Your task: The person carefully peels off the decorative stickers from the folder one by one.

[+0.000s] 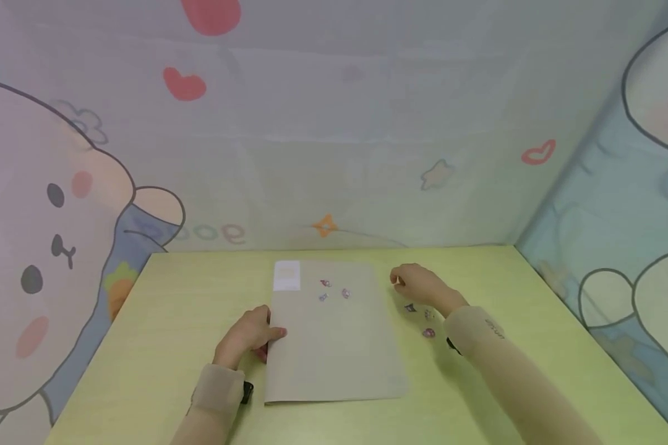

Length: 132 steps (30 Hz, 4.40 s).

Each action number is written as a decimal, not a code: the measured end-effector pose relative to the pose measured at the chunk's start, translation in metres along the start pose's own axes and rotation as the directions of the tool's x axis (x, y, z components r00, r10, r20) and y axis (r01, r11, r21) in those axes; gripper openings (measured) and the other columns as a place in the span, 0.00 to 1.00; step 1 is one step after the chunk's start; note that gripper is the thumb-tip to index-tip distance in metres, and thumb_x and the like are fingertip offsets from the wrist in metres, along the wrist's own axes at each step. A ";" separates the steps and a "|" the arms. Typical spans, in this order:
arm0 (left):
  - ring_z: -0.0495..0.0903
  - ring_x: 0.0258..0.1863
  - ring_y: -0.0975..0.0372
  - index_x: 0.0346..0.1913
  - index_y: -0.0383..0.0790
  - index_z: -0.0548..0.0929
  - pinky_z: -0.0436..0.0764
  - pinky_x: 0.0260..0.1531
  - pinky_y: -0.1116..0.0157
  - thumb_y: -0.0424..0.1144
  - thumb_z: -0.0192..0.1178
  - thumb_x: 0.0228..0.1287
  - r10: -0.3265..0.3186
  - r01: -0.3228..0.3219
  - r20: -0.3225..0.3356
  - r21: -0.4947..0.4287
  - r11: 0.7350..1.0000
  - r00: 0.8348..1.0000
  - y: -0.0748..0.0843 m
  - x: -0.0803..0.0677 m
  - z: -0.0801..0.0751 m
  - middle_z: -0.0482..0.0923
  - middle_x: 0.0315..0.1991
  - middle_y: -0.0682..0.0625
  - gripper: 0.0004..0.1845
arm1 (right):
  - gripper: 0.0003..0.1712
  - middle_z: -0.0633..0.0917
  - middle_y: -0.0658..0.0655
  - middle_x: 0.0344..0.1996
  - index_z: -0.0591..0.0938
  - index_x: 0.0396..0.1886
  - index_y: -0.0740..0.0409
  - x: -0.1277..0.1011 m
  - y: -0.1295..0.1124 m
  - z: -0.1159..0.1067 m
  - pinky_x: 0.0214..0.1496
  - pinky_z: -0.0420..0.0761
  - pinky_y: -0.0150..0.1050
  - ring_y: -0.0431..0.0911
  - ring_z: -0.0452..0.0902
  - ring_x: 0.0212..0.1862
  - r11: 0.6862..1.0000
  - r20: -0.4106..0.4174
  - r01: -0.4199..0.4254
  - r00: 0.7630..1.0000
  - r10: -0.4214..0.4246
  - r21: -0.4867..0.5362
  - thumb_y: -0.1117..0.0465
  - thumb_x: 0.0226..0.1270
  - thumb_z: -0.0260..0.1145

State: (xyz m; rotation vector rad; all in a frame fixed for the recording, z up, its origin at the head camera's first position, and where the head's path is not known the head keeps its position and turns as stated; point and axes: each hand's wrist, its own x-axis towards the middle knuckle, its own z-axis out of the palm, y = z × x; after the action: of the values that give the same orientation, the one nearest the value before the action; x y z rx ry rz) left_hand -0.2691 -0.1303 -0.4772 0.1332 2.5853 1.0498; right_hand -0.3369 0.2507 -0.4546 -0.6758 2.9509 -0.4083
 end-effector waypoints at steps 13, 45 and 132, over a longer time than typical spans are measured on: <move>0.81 0.14 0.56 0.37 0.32 0.71 0.79 0.20 0.64 0.38 0.64 0.67 0.007 -0.007 0.007 -0.018 1.000 1.000 0.001 -0.001 0.000 0.77 0.25 0.41 0.13 | 0.17 0.81 0.60 0.49 0.80 0.57 0.62 0.036 -0.057 0.016 0.57 0.75 0.48 0.54 0.76 0.53 0.995 0.019 0.084 0.996 -0.083 -0.045 0.70 0.71 0.58; 0.81 0.14 0.56 0.38 0.33 0.71 0.79 0.26 0.62 0.39 0.64 0.66 0.008 -0.008 -0.008 0.022 1.000 1.000 0.000 -0.004 -0.001 0.76 0.24 0.42 0.14 | 0.08 0.79 0.52 0.38 0.81 0.44 0.55 0.058 -0.080 0.047 0.52 0.76 0.43 0.48 0.76 0.46 0.997 0.050 0.060 0.997 -0.058 -0.040 0.67 0.69 0.60; 0.81 0.14 0.56 0.38 0.32 0.72 0.79 0.26 0.63 0.38 0.64 0.66 0.006 -0.006 -0.012 0.011 1.000 1.000 -0.001 0.000 0.001 0.76 0.24 0.42 0.14 | 0.08 0.75 0.54 0.25 0.73 0.34 0.63 -0.117 0.116 -0.017 0.27 0.71 0.38 0.45 0.69 0.26 0.955 -0.086 -0.212 0.968 0.234 0.209 0.65 0.70 0.63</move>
State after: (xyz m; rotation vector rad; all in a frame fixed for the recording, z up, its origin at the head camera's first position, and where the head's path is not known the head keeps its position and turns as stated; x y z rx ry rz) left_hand -0.2684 -0.1309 -0.4783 0.1384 2.6037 1.0416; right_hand -0.2824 0.4061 -0.4679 -0.3009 2.9855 -0.7264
